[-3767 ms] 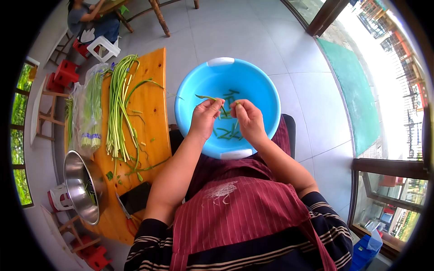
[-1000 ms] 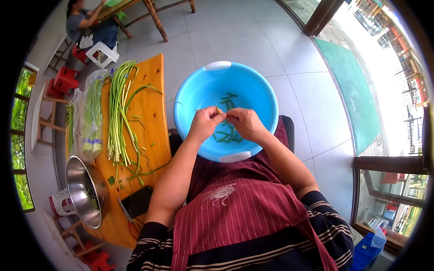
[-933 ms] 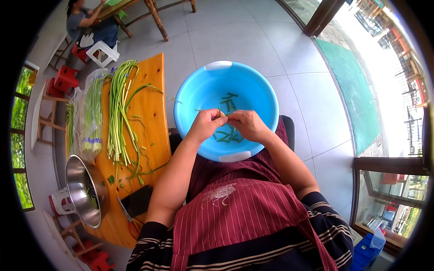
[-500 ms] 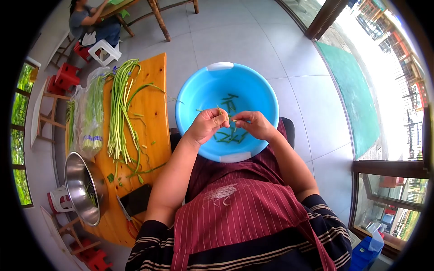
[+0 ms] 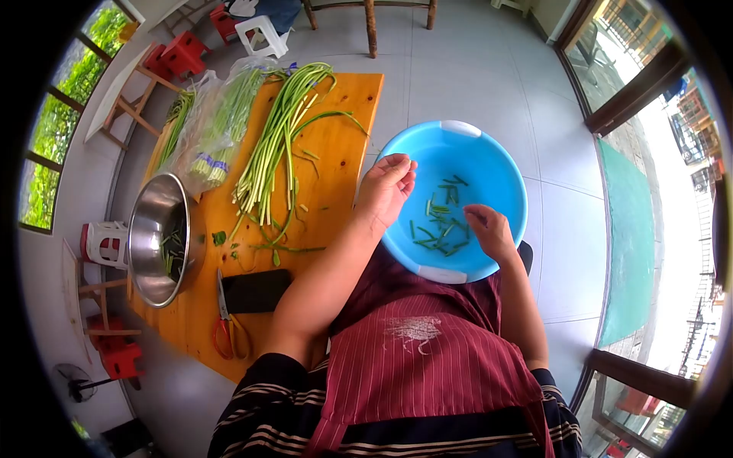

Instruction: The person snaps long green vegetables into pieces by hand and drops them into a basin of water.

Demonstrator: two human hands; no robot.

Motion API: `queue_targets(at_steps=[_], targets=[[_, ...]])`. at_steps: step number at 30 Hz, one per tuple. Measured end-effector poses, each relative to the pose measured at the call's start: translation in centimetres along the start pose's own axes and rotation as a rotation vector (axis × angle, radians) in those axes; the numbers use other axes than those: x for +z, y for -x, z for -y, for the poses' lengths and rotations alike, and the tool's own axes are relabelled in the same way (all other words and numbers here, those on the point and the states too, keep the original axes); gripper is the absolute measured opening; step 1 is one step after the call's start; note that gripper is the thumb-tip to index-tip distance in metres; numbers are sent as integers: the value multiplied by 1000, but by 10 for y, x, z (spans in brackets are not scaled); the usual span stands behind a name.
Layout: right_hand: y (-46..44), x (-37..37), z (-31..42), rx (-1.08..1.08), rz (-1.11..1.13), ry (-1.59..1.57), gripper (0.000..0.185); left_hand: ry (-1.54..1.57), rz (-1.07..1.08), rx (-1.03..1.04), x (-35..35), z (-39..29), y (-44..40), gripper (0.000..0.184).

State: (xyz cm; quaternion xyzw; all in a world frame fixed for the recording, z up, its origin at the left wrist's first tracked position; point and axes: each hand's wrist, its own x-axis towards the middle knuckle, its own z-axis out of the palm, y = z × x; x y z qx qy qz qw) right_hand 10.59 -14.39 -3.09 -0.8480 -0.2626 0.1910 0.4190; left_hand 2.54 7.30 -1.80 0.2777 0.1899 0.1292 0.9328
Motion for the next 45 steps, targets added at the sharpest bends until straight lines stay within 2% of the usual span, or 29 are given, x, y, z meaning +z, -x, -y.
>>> queue_targets(at_steps=[1,3,5,8,9,11,15,17,19,21,24,27,31,33,34,36,40,42,43,45], targets=[[-1,0,1,5,2,4,22,1,-14,22,-2,-11,6,12],[0,3,4,5,26,6,23,-353,5,207,-10,-38,25,10],[1,5,4,12,25,-6,22,-799,-106,353,-27,-66,46,11],[2,8,0,-24,40,0,22,-1398,-300,434,-51,-105,76,11],[4,8,0,-22,34,-6,22,-1405,-293,435,-58,-113,85,11],[7,7,1,-43,54,36,22,-1845,-386,377,-71,-126,96,12],[10,6,3,-36,71,31,22,-1957,-434,385,-81,-138,97,16],[10,7,4,-53,75,16,22,-2064,-517,504,-77,-142,88,19],[10,9,0,-62,67,7,22,-2096,-542,460,-70,-141,75,23],[11,10,-3,-73,59,-3,22,-2251,-553,207,-69,-141,59,25],[15,7,-6,-70,73,3,23,-2354,-554,126,-69,-141,43,27],[20,2,-9,-31,63,21,22,-2271,-461,85,-84,-151,30,25],[27,0,-18,-24,33,48,22,-2232,-483,7,-84,-165,24,20],[29,-1,-22,-22,14,36,21,-1910,-558,-29,-75,-175,31,18],[30,-2,-23,-21,21,31,21,-1849,-514,30,-91,-184,26,15],[32,-3,-24,-17,25,24,21,-1262,-409,71,-84,-203,35,12],[31,-4,-21,-3,42,18,21,-581,-199,335,-46,-247,69,9],[29,-2,-21,1,56,15,21,-429,-74,517,-40,-272,77,10],[29,-1,-23,-18,52,21,21,-430,-77,521,-35,-283,81,10],[29,2,-24,-39,50,26,21,-231,119,723,-22,-299,90,10]])
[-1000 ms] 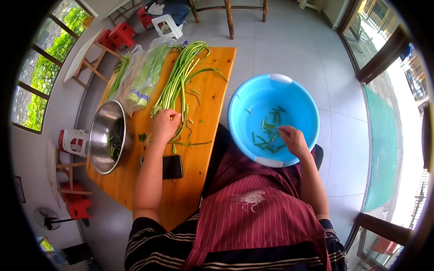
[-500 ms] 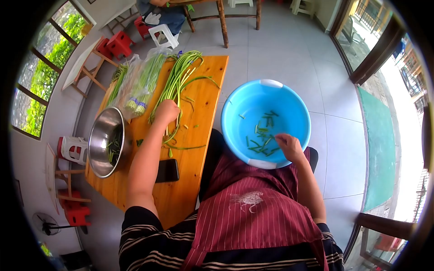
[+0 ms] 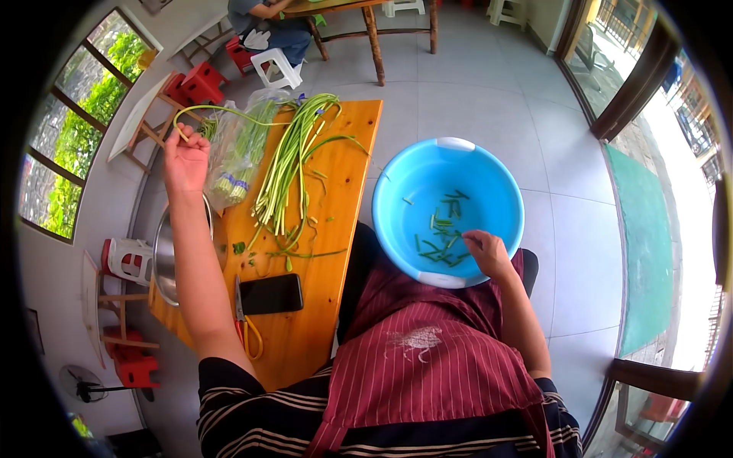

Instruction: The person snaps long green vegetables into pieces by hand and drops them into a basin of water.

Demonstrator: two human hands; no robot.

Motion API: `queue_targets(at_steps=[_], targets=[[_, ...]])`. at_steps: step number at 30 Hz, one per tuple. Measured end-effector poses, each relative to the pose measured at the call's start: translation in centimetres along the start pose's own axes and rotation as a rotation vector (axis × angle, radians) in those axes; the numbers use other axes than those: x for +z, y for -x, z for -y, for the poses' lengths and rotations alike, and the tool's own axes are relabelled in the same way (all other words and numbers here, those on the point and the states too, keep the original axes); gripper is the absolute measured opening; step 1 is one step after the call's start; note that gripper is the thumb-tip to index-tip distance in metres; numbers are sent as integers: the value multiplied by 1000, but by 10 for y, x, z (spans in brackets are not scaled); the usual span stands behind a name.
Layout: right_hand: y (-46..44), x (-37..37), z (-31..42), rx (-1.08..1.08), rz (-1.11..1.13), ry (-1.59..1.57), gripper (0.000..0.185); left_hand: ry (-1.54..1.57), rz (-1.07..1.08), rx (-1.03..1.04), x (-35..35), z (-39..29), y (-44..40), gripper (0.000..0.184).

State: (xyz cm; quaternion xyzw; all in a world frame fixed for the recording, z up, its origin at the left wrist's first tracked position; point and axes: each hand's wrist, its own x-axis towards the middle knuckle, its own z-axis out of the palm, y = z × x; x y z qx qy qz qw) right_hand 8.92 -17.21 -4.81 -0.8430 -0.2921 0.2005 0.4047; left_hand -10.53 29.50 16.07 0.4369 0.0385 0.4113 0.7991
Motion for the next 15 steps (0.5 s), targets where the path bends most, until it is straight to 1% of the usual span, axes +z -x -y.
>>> queue_targets(at_steps=[1,3,5,7,8,9,11,12,13,14,15], targets=[[0,1,0,-13,-13,-7,21,-1,-1,2,8,-5,1,10],[0,1,2,-26,-26,-14,21,58,172,80,32,-3,6,9],[1,1,6,-10,-27,2,20,44,195,-22,65,22,22,7],[0,2,7,-6,-21,-30,21,-33,197,-121,88,67,40,5],[-1,3,8,0,-17,-62,22,-60,287,-211,97,91,49,5],[-2,6,6,11,-22,-61,22,-99,278,-297,103,119,62,6],[-5,12,3,93,8,-352,24,-154,371,-454,116,172,86,8],[-4,10,8,119,-15,-348,24,-231,408,-492,121,195,98,8],[-3,6,17,143,-3,-474,25,-270,465,-509,127,214,110,7],[-1,2,25,163,4,-600,26,-289,466,-556,131,231,121,7],[0,-3,30,146,15,-652,27,-323,482,-584,131,249,127,8]])
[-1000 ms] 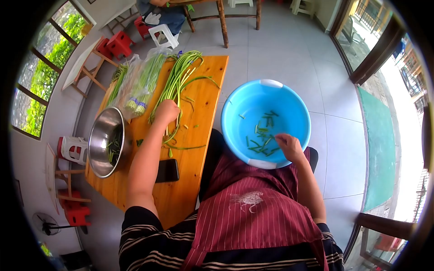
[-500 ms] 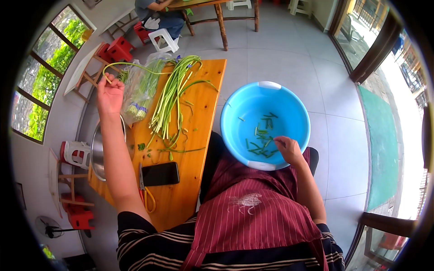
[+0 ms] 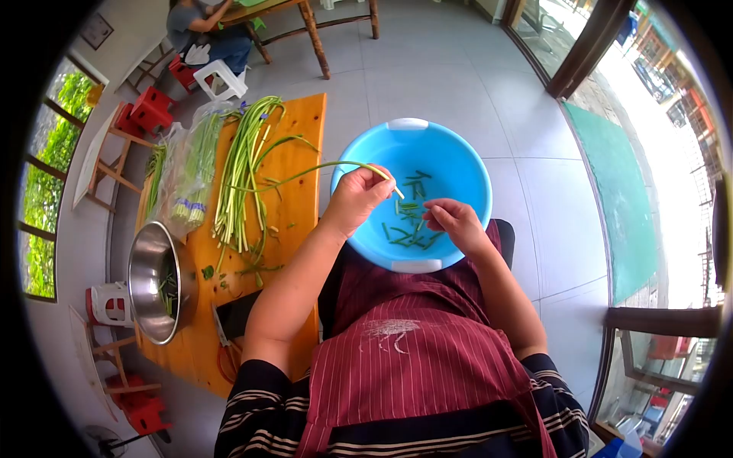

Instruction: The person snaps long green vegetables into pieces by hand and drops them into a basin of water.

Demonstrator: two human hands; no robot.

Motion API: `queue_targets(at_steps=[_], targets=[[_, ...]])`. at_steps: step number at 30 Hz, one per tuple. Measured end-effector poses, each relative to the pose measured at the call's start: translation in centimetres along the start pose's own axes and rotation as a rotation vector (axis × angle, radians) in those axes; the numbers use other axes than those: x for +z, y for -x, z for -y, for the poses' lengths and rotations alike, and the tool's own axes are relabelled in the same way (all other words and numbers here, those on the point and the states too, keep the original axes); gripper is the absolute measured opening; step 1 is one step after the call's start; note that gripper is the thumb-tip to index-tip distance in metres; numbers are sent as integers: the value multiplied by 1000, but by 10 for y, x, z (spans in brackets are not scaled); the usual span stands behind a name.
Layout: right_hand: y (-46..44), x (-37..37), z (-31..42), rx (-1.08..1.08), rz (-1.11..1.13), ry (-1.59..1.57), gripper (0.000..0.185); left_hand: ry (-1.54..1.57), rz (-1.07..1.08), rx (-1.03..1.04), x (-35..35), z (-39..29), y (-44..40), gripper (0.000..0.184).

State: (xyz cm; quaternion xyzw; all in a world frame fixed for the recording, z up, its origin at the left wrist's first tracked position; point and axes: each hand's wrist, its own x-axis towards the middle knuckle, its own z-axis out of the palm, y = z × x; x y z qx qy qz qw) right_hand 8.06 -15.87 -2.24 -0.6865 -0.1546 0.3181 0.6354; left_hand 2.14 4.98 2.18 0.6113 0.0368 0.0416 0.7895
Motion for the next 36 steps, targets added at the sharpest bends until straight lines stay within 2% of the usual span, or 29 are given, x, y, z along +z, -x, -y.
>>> queue_targets(at_steps=[3,9,13,15,17,22,28,30,31,33,34,35,36], targets=[[4,0,11,-21,69,-80,30,2,26,-67,19,31,-9,10],[-3,10,9,-23,71,26,28,0,57,-144,20,59,-14,12],[-14,13,7,69,40,140,24,31,60,-184,7,70,-18,11],[-18,15,7,80,39,173,23,294,25,-257,0,71,-19,12],[-21,15,9,154,36,167,22,261,0,-257,-8,70,-23,12],[-27,14,2,165,26,100,23,224,-14,-222,-8,69,-28,12],[-37,16,-4,149,-121,152,22,78,-8,-99,1,65,-29,12],[-45,17,-13,142,-185,172,22,-377,15,10,8,58,-26,11],[-49,19,-16,149,-218,106,22,-376,13,10,11,59,-26,11],[-53,23,-21,155,-244,43,22,-329,-40,52,13,63,-25,10],[-51,26,-21,71,-257,-36,20,-51,-125,29,10,68,-29,8],[-50,30,-21,-13,-268,-115,18,-52,-134,32,2,72,-32,8],[-46,31,-21,-14,-260,-113,18,272,-223,-31,-10,73,-36,7]])
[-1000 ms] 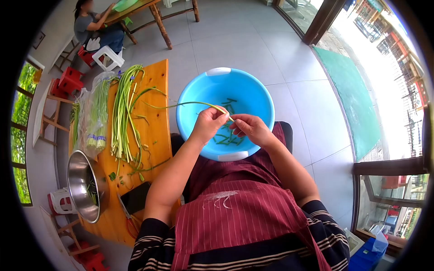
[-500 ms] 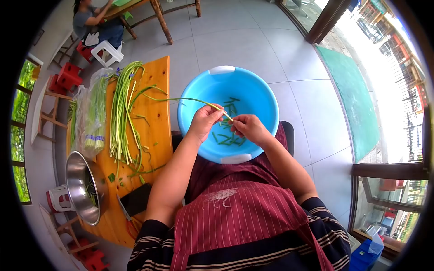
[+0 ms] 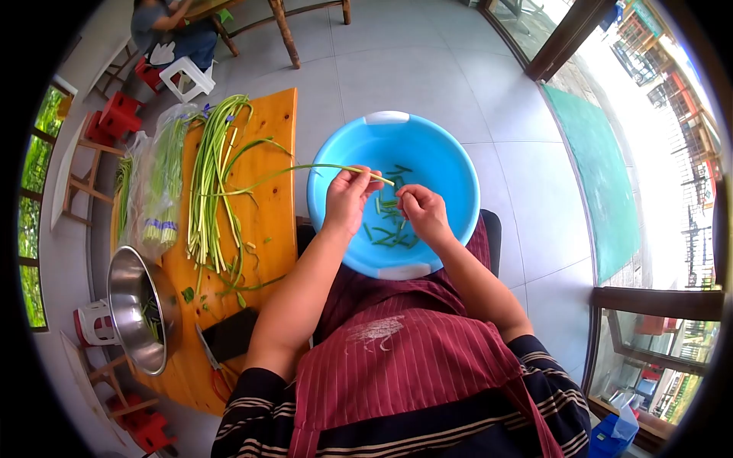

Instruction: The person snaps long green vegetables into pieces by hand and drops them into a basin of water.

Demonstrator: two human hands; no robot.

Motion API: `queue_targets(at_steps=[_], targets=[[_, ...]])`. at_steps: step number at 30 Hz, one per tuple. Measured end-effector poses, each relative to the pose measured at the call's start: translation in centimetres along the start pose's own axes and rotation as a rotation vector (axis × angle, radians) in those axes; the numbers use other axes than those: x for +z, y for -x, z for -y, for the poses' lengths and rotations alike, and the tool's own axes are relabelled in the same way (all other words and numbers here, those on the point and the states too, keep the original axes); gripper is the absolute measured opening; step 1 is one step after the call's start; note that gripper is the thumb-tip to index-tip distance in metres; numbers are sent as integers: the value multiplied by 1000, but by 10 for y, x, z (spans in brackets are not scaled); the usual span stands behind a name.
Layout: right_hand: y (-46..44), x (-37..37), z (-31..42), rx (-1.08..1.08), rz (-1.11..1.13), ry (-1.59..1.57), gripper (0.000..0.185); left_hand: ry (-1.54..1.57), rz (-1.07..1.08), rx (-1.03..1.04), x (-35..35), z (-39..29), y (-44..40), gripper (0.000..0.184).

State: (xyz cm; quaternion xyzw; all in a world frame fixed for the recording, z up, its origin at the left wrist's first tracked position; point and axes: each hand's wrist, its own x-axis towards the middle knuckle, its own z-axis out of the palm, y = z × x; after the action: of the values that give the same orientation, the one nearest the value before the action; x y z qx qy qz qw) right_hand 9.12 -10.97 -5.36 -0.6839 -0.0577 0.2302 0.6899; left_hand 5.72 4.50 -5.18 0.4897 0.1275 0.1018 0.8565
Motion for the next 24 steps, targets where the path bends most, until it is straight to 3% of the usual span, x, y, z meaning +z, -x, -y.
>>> queue_targets(at_steps=[1,2,3,7,8,9,11,14,18,20,21,23,24], targets=[[7,-2,1,-124,26,95,15,320,-93,-86,-6,-5,-3,5],[12,-3,2,-246,52,189,12,335,-140,-88,-11,-9,-6,4],[15,-2,4,-240,64,194,12,341,-153,-86,-11,-7,-7,4],[23,38,38,-644,224,457,12,143,96,-280,7,-8,5,13],[23,52,44,-798,225,511,13,113,79,-329,12,-7,7,14],[23,67,47,-817,274,527,15,84,67,-378,13,-8,7,16],[20,102,58,-926,352,632,16,99,102,-309,4,-2,9,18],[21,142,66,-832,519,581,20,-99,47,-371,8,0,5,12],[15,136,63,-905,348,592,18,-71,57,-381,4,-5,6,17],[11,107,68,-795,233,578,18,141,152,-269,-8,4,5,20],[14,90,75,-631,163,411,12,325,261,-180,-18,19,0,21],[5,52,60,-300,26,124,14,-74,147,-335,-7,4,-4,19],[1,34,56,-264,-28,61,19,-35,136,-336,-4,1,-1,17]])
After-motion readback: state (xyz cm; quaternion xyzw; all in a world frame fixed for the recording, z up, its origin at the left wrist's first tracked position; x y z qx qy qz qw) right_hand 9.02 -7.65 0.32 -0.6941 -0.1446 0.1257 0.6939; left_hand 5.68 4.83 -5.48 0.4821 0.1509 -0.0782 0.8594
